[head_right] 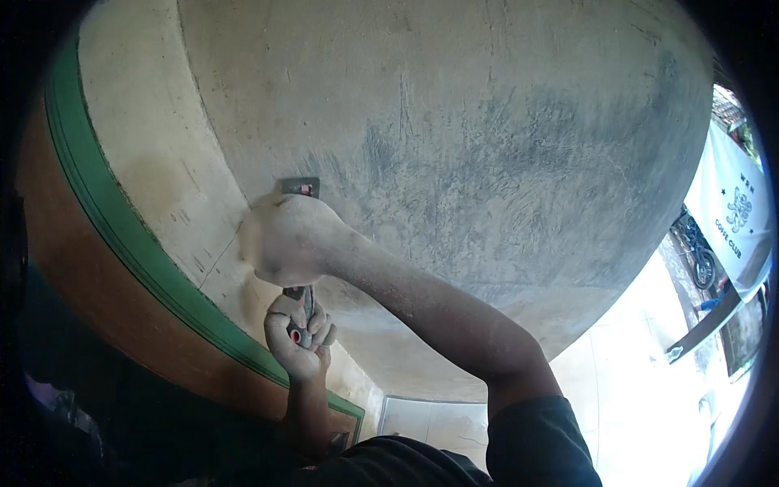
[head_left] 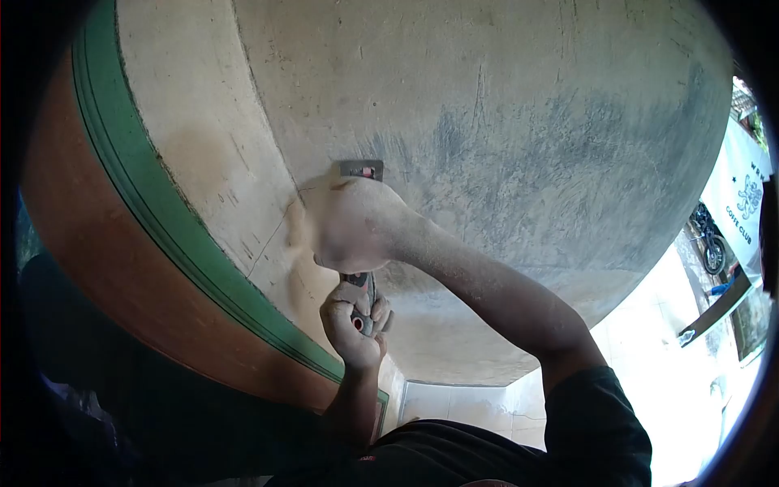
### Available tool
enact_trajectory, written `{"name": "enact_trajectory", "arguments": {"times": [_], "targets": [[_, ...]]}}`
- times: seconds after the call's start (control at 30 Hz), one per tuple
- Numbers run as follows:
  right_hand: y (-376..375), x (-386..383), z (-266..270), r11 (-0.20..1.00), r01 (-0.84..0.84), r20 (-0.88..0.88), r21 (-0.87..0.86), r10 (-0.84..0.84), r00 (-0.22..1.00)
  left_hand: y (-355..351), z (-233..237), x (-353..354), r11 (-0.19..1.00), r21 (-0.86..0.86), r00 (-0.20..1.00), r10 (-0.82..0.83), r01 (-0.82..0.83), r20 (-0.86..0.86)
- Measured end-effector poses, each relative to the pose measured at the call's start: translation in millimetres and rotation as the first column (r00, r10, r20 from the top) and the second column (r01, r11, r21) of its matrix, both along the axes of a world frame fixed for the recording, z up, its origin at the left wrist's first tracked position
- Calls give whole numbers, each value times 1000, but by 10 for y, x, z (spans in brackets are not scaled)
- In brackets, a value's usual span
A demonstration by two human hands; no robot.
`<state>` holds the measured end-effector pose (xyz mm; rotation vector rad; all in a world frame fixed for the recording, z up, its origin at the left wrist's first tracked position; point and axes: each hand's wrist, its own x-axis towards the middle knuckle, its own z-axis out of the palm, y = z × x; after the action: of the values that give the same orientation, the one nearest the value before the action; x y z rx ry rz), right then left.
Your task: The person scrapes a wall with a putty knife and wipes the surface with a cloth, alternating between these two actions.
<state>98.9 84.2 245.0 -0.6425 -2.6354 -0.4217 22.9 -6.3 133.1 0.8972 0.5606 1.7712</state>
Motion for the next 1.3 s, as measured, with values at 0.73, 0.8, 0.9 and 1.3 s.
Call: {"name": "enact_trajectory", "arguments": {"times": [0.73, 0.8, 0.9, 1.3], "targets": [[-25, -31, 339, 994, -43, 35, 97, 40, 999, 9, 360, 51, 997, 30, 992, -67, 64, 104], [-80, -62, 532, 998, 12, -97, 55, -6, 995, -73, 554, 19, 997, 36, 993, -66, 63, 96], [-275, 1, 552, 993, 91, 44, -72, -88, 995, -178, 450, -14, 994, 76, 996, -81, 79, 24], [-58, 282, 91, 998, 32, 131, 54, -39, 991, 41, -133, 334, 985, 153, 997, -80, 80, -8]]}}
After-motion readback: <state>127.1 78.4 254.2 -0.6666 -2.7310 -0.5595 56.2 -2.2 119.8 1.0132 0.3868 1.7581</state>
